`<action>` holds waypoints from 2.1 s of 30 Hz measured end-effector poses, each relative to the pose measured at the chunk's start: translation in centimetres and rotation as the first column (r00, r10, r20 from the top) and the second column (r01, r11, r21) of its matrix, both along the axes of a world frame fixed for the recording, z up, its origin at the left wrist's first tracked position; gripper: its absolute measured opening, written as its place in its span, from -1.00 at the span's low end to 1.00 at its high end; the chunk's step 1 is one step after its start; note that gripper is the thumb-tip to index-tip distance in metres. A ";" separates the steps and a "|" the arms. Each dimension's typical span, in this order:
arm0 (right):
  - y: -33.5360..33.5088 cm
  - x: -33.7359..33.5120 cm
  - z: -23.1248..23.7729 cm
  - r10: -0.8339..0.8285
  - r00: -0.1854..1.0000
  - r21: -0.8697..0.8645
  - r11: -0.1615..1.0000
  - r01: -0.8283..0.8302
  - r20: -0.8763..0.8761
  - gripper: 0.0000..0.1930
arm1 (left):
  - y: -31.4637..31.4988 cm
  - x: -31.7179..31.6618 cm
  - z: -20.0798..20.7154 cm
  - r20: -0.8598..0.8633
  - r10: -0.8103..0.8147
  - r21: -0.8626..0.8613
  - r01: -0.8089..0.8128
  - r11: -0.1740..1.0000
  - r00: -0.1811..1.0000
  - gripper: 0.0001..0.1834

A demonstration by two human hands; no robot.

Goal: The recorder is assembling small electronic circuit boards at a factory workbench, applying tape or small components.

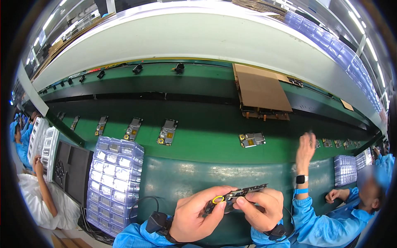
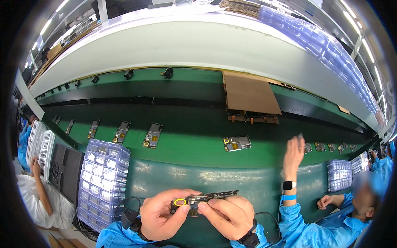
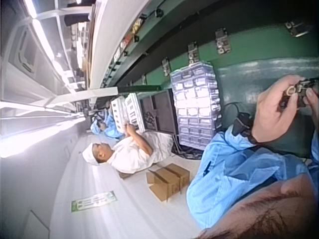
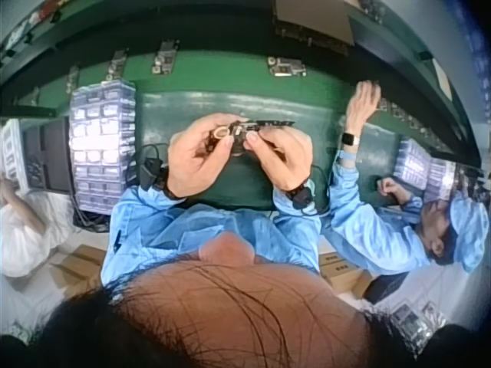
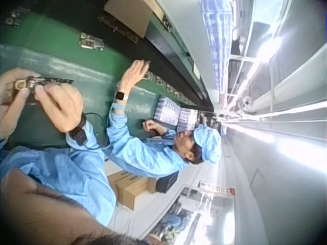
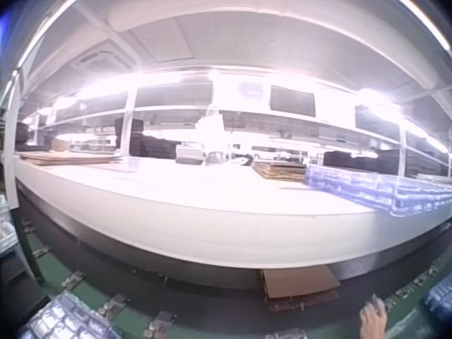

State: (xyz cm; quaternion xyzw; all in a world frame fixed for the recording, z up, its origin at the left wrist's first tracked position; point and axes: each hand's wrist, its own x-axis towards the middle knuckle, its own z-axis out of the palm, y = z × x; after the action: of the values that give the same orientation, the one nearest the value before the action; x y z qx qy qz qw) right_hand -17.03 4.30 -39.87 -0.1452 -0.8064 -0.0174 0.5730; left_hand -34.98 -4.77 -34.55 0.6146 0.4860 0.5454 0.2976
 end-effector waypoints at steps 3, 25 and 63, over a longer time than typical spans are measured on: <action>0.2 0.4 -0.1 0.056 0.998 0.049 0.997 -0.057 0.023 -0.58 | 0.0 -0.1 0.6 -0.022 -0.016 -0.038 0.015 0.999 1.000 -0.67; -0.4 -0.3 0.3 0.023 1.000 -0.006 1.000 -0.023 -0.010 -0.55 | 0.1 -0.1 -0.3 -0.092 -0.015 0.120 0.026 0.992 0.996 -0.68; 0.1 -0.4 0.2 0.072 0.997 -0.062 0.995 -0.072 -0.004 -0.58 | 1.2 0.5 -1.7 -0.272 0.242 0.374 -0.130 0.918 0.931 -0.82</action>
State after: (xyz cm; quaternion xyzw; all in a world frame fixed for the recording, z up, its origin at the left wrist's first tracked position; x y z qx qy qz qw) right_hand -17.47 4.44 -39.70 -0.1338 -0.8108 0.0284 0.5691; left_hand -34.48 -3.60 -36.22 0.6865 0.4793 0.5446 0.0489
